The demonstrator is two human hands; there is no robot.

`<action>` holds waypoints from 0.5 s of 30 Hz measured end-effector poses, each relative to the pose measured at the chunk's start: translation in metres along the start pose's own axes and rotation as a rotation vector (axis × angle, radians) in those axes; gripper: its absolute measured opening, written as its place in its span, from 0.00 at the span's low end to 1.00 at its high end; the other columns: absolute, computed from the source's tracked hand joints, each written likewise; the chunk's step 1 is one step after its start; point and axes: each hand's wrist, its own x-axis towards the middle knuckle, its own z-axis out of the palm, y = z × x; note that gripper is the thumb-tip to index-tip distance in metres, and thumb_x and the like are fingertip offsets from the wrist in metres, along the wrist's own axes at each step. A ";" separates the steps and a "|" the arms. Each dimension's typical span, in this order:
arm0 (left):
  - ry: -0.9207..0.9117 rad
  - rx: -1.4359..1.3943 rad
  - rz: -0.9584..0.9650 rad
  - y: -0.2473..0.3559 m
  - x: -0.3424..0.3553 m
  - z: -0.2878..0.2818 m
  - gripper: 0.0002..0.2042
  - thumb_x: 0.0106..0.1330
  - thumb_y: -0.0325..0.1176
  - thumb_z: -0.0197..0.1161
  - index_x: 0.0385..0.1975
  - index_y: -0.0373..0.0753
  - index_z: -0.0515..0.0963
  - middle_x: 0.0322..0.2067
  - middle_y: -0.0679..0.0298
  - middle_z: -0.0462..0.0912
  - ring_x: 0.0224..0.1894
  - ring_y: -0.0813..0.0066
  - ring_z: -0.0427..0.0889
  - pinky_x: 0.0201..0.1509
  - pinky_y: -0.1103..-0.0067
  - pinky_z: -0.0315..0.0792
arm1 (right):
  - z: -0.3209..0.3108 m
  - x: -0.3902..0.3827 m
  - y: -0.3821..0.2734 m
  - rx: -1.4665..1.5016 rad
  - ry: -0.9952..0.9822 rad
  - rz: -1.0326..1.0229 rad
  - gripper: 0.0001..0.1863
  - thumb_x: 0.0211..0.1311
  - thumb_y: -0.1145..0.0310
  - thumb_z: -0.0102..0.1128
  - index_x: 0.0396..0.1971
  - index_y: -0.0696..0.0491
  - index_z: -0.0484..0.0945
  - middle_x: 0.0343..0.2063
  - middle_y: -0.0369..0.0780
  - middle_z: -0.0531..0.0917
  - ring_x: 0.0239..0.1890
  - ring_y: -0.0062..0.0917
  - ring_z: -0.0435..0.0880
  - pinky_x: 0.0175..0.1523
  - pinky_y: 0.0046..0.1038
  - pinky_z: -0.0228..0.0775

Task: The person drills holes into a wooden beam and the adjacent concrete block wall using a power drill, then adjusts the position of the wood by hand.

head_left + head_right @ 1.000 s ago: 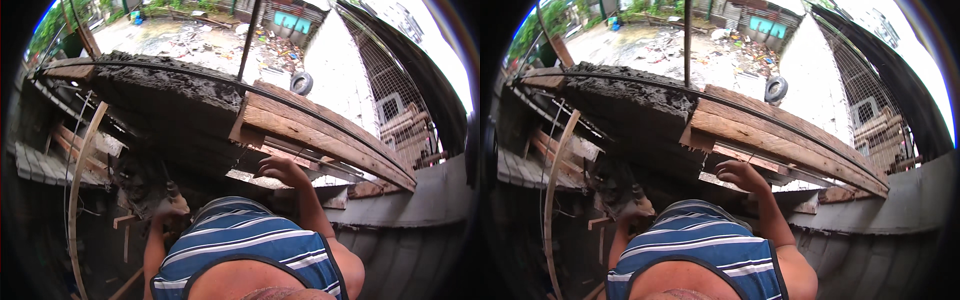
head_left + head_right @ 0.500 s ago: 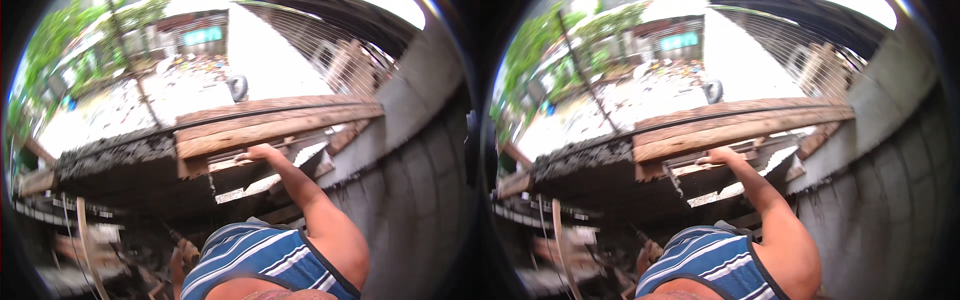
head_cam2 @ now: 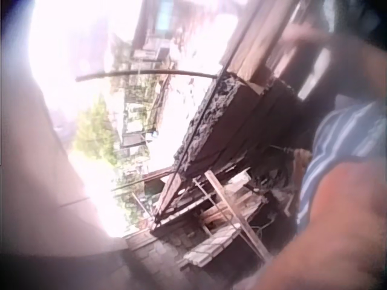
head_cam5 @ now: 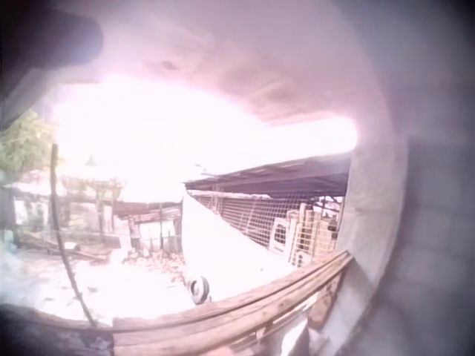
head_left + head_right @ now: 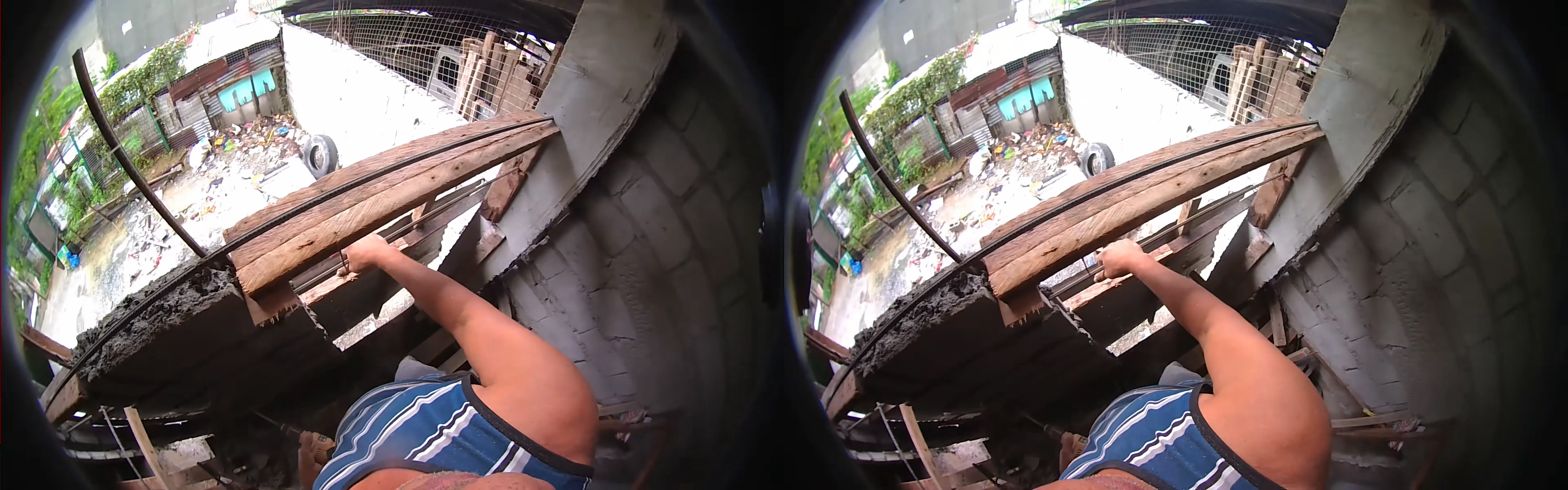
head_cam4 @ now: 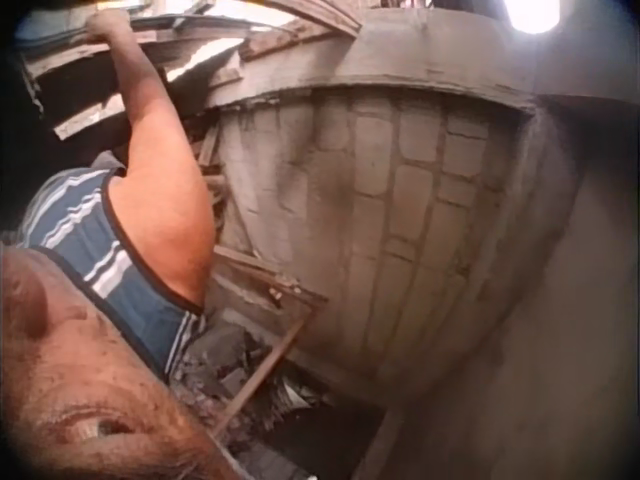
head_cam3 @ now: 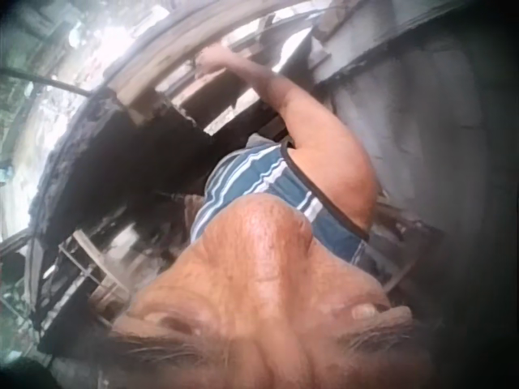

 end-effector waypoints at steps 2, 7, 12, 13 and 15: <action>-0.008 0.021 -0.012 -0.003 0.002 0.003 0.12 0.71 0.47 0.60 0.35 0.45 0.74 0.26 0.70 0.75 0.32 0.78 0.76 0.40 0.79 0.71 | 0.005 0.002 0.004 0.011 0.027 -0.012 0.32 0.56 0.33 0.61 0.47 0.46 0.85 0.47 0.44 0.86 0.52 0.41 0.83 0.56 0.42 0.75; -0.002 0.069 -0.021 -0.010 0.008 0.011 0.13 0.72 0.47 0.59 0.31 0.46 0.72 0.24 0.71 0.74 0.29 0.78 0.75 0.37 0.80 0.71 | 0.007 -0.001 0.007 -0.010 -0.003 -0.069 0.35 0.58 0.31 0.56 0.47 0.48 0.85 0.48 0.46 0.86 0.51 0.40 0.84 0.55 0.42 0.76; 0.012 0.115 -0.032 -0.023 0.021 0.030 0.15 0.73 0.48 0.57 0.27 0.47 0.71 0.21 0.71 0.74 0.26 0.79 0.75 0.35 0.80 0.70 | 0.019 0.003 0.024 0.110 0.086 -0.127 0.31 0.56 0.35 0.63 0.41 0.50 0.86 0.40 0.47 0.87 0.47 0.42 0.86 0.52 0.41 0.76; 0.012 0.129 -0.042 -0.027 0.027 0.036 0.15 0.73 0.48 0.57 0.26 0.47 0.71 0.20 0.71 0.74 0.26 0.79 0.74 0.34 0.80 0.70 | 0.022 0.005 0.027 0.133 0.096 -0.140 0.30 0.56 0.36 0.64 0.40 0.50 0.84 0.38 0.47 0.87 0.45 0.43 0.86 0.50 0.42 0.76; -0.005 0.132 -0.062 -0.038 0.039 0.030 0.16 0.74 0.48 0.56 0.25 0.47 0.70 0.19 0.71 0.74 0.25 0.79 0.74 0.33 0.81 0.70 | 0.017 0.003 0.026 0.141 0.065 -0.105 0.30 0.54 0.37 0.66 0.42 0.49 0.87 0.43 0.45 0.87 0.47 0.40 0.86 0.53 0.40 0.77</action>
